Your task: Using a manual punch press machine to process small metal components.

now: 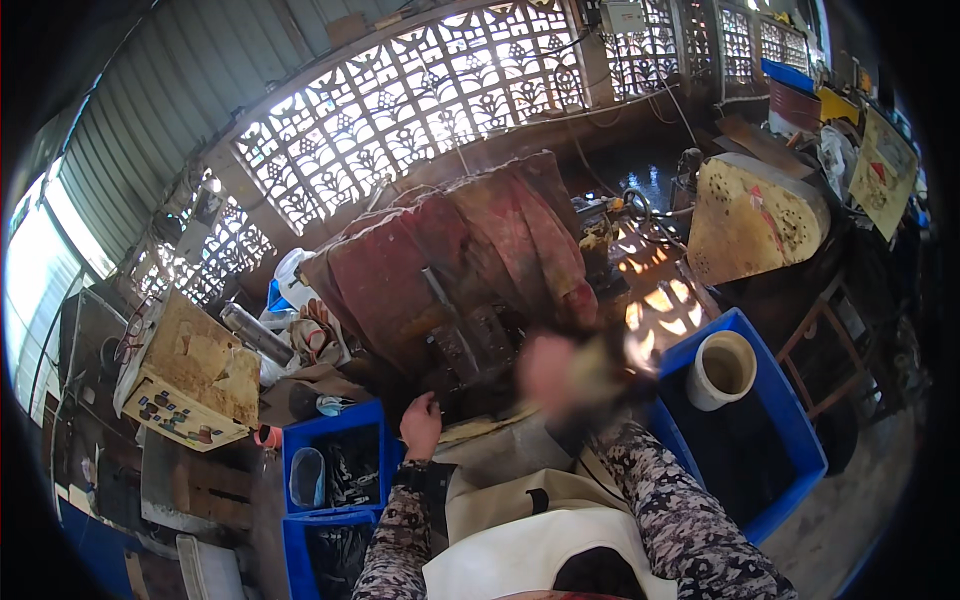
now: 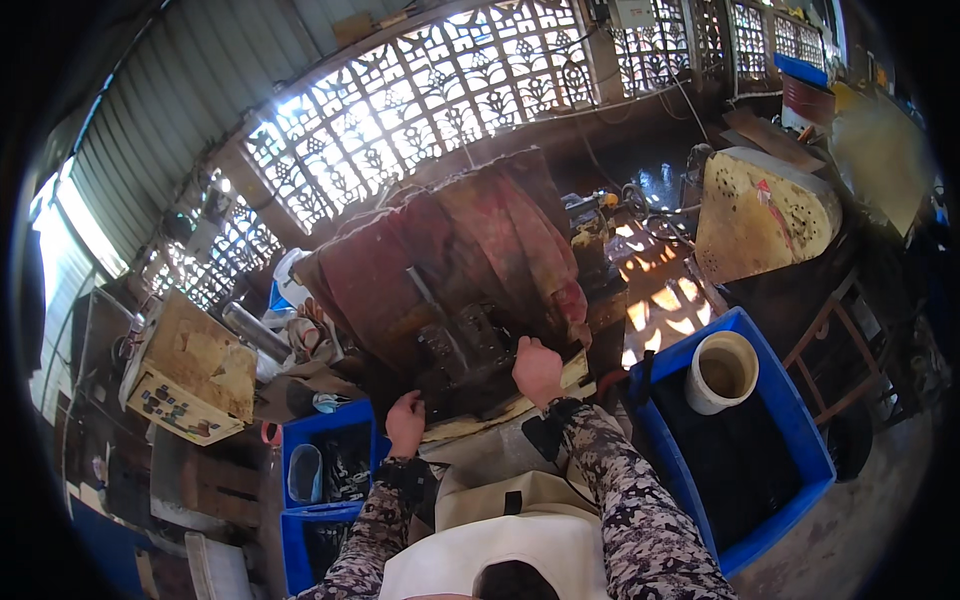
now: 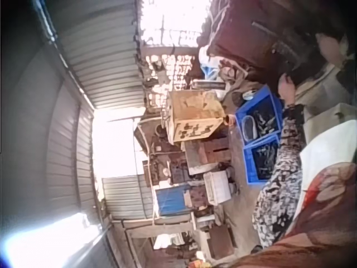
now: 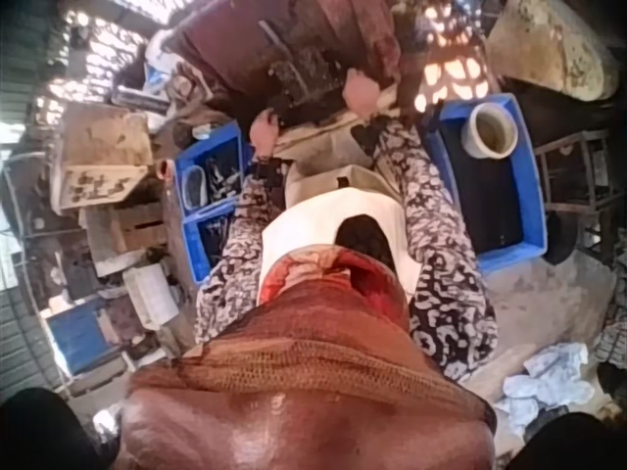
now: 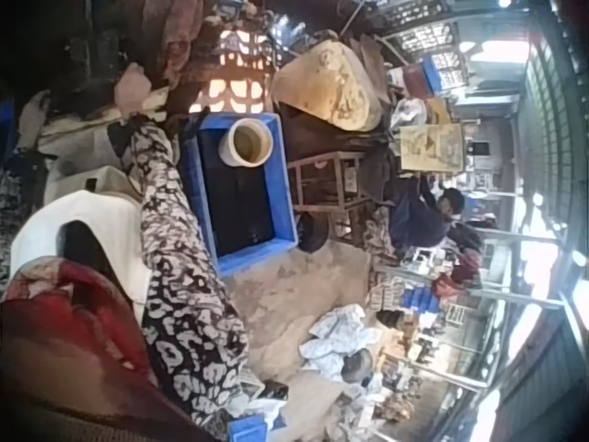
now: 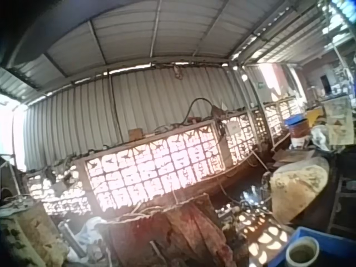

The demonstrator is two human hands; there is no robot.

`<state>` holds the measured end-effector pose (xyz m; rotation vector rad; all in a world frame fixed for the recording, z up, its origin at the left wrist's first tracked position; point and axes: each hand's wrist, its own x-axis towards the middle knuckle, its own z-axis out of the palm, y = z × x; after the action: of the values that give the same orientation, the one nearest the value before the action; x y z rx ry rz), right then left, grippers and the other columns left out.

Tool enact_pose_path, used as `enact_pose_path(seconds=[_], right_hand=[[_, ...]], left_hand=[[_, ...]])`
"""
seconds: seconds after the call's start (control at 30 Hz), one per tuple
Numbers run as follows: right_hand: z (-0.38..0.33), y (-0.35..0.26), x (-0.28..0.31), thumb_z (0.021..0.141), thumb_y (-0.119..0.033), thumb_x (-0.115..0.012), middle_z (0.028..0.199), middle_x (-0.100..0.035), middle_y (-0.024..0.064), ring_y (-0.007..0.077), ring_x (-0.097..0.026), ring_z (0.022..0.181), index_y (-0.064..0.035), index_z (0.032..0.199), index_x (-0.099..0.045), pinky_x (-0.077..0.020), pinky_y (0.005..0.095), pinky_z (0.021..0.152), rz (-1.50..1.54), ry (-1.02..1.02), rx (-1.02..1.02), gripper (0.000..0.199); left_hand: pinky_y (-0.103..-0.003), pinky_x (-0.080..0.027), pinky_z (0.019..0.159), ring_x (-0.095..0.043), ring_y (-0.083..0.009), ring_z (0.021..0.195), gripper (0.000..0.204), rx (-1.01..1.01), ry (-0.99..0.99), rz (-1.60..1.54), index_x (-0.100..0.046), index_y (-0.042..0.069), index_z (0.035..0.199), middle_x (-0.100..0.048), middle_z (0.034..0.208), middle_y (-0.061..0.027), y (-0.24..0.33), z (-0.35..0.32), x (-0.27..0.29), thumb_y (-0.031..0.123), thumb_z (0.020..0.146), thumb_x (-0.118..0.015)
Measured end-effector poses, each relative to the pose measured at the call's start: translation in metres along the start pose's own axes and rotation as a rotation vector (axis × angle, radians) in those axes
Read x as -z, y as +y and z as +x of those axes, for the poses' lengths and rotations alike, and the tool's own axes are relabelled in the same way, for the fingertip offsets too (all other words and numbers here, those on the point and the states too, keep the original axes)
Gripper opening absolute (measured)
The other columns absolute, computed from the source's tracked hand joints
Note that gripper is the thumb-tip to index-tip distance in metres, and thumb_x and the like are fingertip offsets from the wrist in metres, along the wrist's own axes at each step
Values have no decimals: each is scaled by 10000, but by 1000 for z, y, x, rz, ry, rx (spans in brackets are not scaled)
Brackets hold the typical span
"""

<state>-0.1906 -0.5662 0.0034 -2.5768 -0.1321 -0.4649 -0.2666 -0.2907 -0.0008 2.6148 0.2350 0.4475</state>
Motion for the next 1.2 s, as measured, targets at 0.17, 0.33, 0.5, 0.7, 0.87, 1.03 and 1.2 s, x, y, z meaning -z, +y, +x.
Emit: enact_pose_path(seconds=[0.17,0.33,0.5,0.7,0.87,1.03,1.2], right_hand=[[1,8,-6,795,-95,-541,869,-612,148,338,-654,755,-43,903,-534,-532,426,637,-9,-22,-3,120],[-6,-15,-13,793,-93,-535,832,-607,141,330,-647,716,-57,877,-524,-526,430,609,-182,-69,-42,92],[-1,27,-47,843,-183,-535,653,-600,94,295,-630,578,-85,839,-558,-510,414,504,-190,156,183,101],[24,22,-42,951,-365,-430,894,-667,195,426,-637,822,-123,1069,-569,-494,548,682,-281,-125,48,303],[26,24,-43,934,-376,-433,943,-659,214,444,-623,874,-108,1092,-567,-478,569,733,-303,-119,108,339],[23,22,-40,948,-405,-408,1055,-635,242,444,-597,983,-96,1238,-538,-473,540,818,-383,-249,72,443],[26,32,-42,948,-408,-412,1040,-637,241,446,-598,975,-99,1220,-547,-472,542,813,-380,-219,112,433]], left_hand=[[-350,-491,785,-619,-280,890,239,-136,181,-408,-633,32,1066,-621,932,-131,0,-14,26,-6,841,-563],[-368,-475,847,-576,-317,979,281,-117,619,-174,-609,17,1097,-585,1051,-162,-82,-73,69,-77,844,-530],[-374,-455,846,-556,-327,947,357,317,633,8,-627,53,1148,-555,1041,-165,-168,-137,118,-17,811,-533],[-434,-493,835,-622,-365,950,306,842,374,280,-698,79,996,-661,965,-196,-284,-264,125,153,759,-521],[-430,-504,830,-641,-367,912,307,917,38,255,-699,99,997,-678,936,-201,-309,-322,100,149,743,-534],[-461,-499,823,-605,-373,967,310,1010,55,302,-674,127,1044,-643,1004,-180,-303,-342,81,163,759,-558],[-479,-499,788,-571,-379,959,268,788,44,470,-660,135,1022,-615,1008,-141,-286,-315,87,168,774,-563]])
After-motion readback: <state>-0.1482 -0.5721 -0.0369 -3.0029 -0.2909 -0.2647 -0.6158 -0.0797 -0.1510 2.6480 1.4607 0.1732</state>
